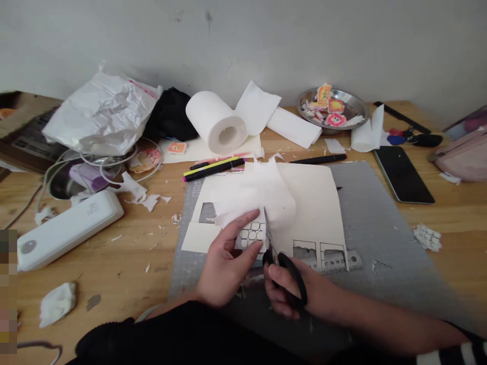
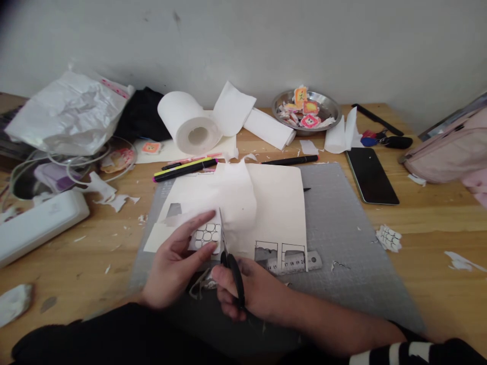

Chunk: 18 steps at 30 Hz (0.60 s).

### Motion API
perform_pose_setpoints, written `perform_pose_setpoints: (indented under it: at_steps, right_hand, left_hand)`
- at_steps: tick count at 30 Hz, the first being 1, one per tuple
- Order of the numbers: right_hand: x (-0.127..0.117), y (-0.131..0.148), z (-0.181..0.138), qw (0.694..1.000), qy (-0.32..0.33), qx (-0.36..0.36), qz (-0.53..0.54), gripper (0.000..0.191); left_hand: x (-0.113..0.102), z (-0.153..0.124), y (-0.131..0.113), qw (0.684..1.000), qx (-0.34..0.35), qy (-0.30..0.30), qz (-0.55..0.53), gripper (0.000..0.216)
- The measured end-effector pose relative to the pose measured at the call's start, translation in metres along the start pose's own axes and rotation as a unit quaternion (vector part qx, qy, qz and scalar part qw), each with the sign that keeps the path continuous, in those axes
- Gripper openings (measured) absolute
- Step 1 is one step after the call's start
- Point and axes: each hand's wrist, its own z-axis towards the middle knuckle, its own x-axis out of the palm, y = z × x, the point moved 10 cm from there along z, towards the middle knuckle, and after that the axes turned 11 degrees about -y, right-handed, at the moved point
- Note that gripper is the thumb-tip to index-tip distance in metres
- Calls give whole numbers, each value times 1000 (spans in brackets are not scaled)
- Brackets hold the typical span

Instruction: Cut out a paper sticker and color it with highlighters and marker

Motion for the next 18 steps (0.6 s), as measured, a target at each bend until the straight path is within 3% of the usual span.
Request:
perform_pose_setpoints:
  at_steps: [15,18]
  right_hand:
    - [-7,-6,0,999,48,4,-3,49]
    - [-4,5,-2,996,75,-37,-13,49]
  left_hand:
    - [-3,15,-7,992,20,122,9,51]
    - [-6,18,-8,989,11,146,-5,50]
